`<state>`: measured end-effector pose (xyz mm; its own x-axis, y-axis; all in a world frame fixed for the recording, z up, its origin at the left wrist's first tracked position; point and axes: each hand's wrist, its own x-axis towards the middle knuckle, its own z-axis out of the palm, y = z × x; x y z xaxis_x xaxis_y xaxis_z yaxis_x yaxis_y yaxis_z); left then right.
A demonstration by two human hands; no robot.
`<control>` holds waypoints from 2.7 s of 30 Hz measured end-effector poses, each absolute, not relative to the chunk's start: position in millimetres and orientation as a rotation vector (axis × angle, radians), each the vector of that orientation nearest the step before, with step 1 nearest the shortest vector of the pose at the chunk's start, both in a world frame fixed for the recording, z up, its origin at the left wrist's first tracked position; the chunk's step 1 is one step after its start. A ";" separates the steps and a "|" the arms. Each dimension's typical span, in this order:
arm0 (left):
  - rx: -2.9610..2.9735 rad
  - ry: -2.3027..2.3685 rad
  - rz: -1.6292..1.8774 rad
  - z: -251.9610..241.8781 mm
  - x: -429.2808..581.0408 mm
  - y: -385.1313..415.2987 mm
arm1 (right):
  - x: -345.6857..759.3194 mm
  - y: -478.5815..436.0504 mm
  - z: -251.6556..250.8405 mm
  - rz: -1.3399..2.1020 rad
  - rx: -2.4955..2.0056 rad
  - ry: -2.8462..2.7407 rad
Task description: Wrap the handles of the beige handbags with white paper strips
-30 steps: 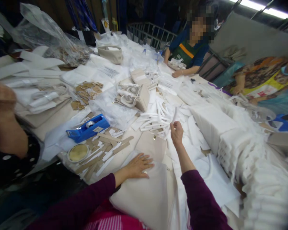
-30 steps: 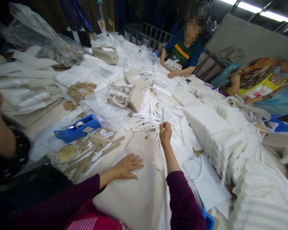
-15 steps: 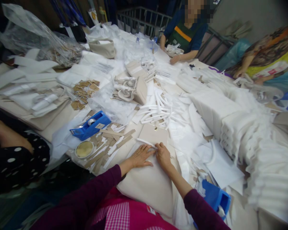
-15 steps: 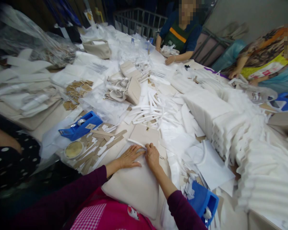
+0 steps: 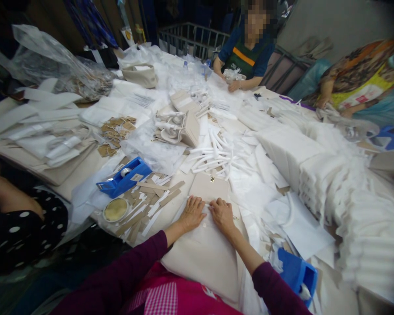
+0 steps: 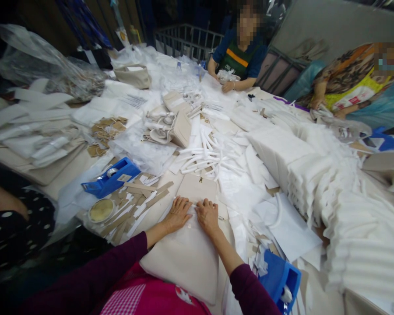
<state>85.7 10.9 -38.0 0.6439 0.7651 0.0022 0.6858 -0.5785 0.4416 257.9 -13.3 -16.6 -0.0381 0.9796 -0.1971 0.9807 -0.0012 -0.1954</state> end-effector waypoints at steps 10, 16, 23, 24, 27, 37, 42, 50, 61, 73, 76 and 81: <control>2.478 1.189 0.258 -33.4 86.6 10.6 | 255.1 -19.6 -27.3 -0.454 2.098 2.337; 2.425 1.170 0.309 -31.6 82.9 11.4 | 253.4 -16.0 -26.8 -0.466 2.148 2.273; 2.477 0.978 0.353 -29.9 72.6 13.5 | 255.6 -11.5 -21.5 -0.588 2.145 2.282; 2.485 0.969 0.348 -29.8 72.1 13.8 | 258.0 -6.7 -19.5 -0.634 2.144 2.293; 2.498 0.955 0.333 -30.1 72.2 15.0 | 265.8 21.4 -11.6 -0.673 2.193 2.293; 2.481 0.950 0.322 -37.1 72.2 16.6 | 277.0 131.9 6.8 -0.562 2.398 1.892; 2.479 0.935 0.353 -38.7 69.8 15.2 | 275.0 122.3 37.0 -0.643 2.142 2.054; 2.485 0.938 0.283 -30.5 66.0 11.2 | 238.6 32.5 62.3 -0.417 1.827 2.296; 2.167 0.964 0.312 -63.4 44.4 -1.5 | 240.3 -54.3 22.0 -0.814 1.731 2.491; 1.936 1.103 0.382 -56.4 31.9 -12.2 | 259.7 -39.4 0.8 -1.960 1.586 2.027; 1.921 1.113 0.396 -60.5 30.9 -12.1 | 262.1 -33.4 -0.8 -2.004 1.509 1.950; 1.884 1.138 0.396 -66.4 32.3 -12.6 | 258.7 -31.1 2.3 -2.003 1.406 1.949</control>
<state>32.3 -12.6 -66.4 0.5303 0.8327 -0.1594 0.5543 -0.1982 0.8084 258.7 -31.1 2.3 -0.5961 0.5516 -0.5835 0.5683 -0.2235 -0.7919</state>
